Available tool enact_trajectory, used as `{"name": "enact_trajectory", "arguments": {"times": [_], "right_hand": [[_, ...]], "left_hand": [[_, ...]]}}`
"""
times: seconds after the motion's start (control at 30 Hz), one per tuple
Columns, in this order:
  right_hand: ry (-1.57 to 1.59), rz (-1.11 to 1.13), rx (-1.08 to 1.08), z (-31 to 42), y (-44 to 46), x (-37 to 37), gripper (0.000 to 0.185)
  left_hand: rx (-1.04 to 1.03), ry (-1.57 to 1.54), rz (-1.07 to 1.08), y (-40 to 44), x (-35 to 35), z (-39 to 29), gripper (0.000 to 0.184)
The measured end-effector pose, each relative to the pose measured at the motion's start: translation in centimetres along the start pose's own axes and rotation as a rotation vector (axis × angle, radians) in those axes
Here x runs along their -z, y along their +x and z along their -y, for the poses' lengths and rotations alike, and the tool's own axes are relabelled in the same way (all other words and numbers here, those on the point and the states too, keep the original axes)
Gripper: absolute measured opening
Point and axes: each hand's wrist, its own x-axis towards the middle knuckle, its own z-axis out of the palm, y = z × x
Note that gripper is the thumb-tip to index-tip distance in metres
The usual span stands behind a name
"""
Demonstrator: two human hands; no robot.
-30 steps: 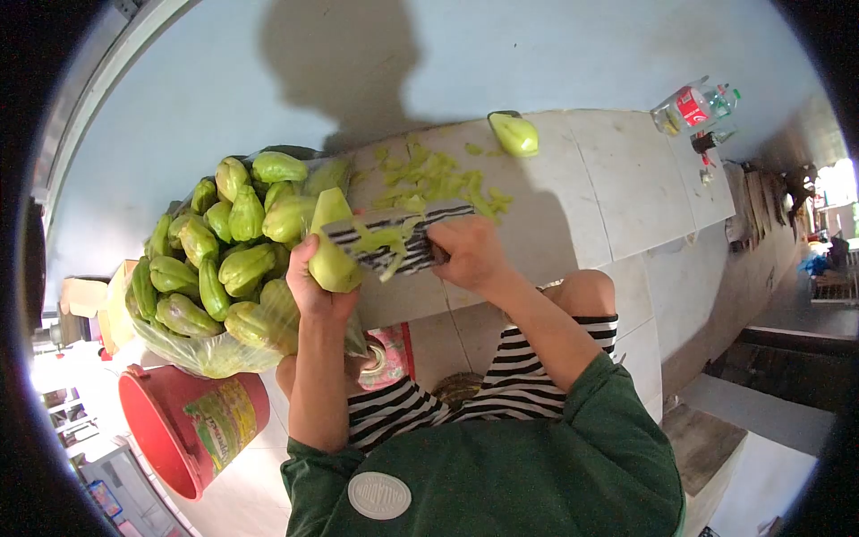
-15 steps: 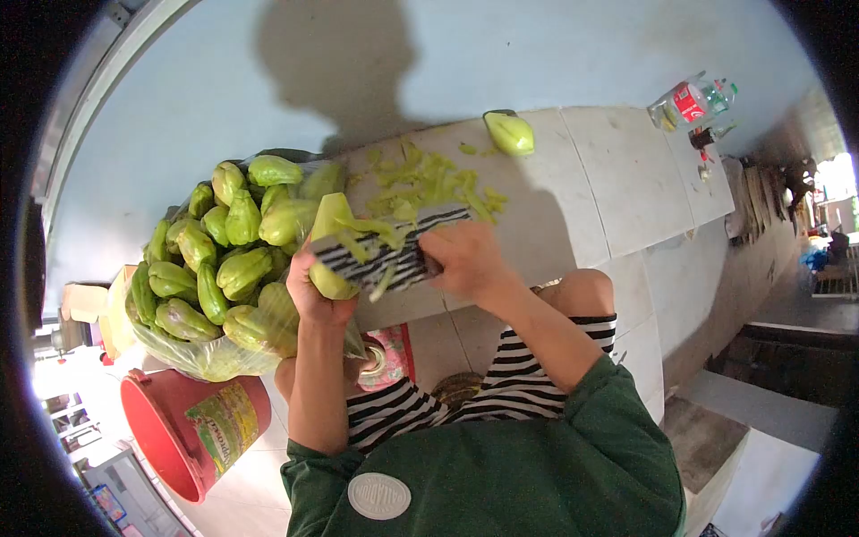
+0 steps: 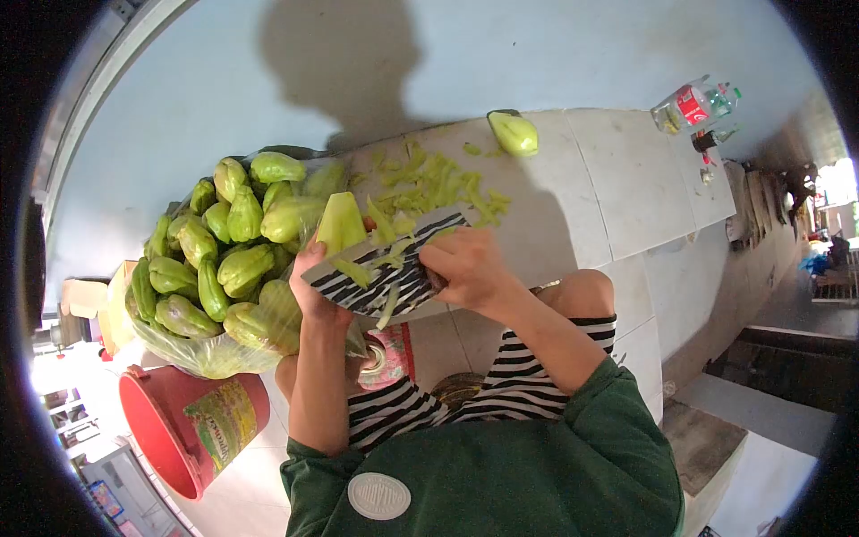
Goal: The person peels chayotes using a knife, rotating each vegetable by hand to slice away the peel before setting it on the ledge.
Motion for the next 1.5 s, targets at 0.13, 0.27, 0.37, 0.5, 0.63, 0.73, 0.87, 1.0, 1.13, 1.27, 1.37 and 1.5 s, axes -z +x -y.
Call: {"name": "enact_trajectory", "arguments": {"times": [0.13, 0.27, 0.37, 0.5, 0.63, 0.73, 0.87, 1.0, 1.13, 1.27, 1.37, 1.5], "right_hand": [[0.026, -0.01, -0.016, -0.6, 0.0, -0.3, 0.024], [-0.026, 0.008, -0.146, -1.0, 0.1, -0.4, 0.023], [-0.027, -0.004, -0.049, 0.0, 0.2, -0.1, 0.021], [0.009, -0.053, -0.235, -2.2, -0.1, -1.6, 0.02], [0.064, -0.023, -0.421, -1.8, 0.6, -1.5, 0.023], [0.077, 0.0, -0.376, -1.5, 0.2, -1.7, 0.023], [0.01, -0.05, -0.082, -1.2, -0.1, -1.9, 0.024], [-0.025, -0.072, 0.035, -0.7, -0.1, -1.4, 0.024], [-0.052, -0.086, 0.144, -0.4, -0.2, -1.4, 0.022], [-0.084, -0.091, 0.168, -0.2, 0.0, -1.2, 0.022], [-0.058, -0.118, 0.101, -0.4, -0.3, -1.6, 0.023], [-0.048, -0.108, -0.047, -1.1, -0.8, -2.1, 0.022]], "left_hand": [[0.005, 0.039, -0.006, 0.0, 0.0, 0.1, 0.072], [-0.006, -0.028, -0.028, 0.1, 0.3, 0.6, 0.076], [-0.025, -0.035, -0.025, -0.1, 0.2, 0.3, 0.076], [0.041, 0.001, 0.031, -0.4, -0.1, 0.3, 0.072], [0.03, -0.042, 0.063, -0.1, -0.3, 0.3, 0.067], [-0.009, -0.128, -0.059, 0.1, 1.2, 0.6, 0.064], [-0.015, -0.168, -0.168, 0.1, 0.1, 0.1, 0.058], [0.01, -0.152, -0.104, 0.4, 0.9, 0.3, 0.058], [0.034, -0.162, -0.094, 0.8, 1.4, 0.8, 0.058], [0.073, -0.153, -0.043, 0.9, 1.6, 1.0, 0.06], [0.05, -0.125, -0.099, 0.4, 0.4, 0.9, 0.058], [0.026, -0.176, -0.168, 0.2, -0.4, 0.8, 0.056]]}}
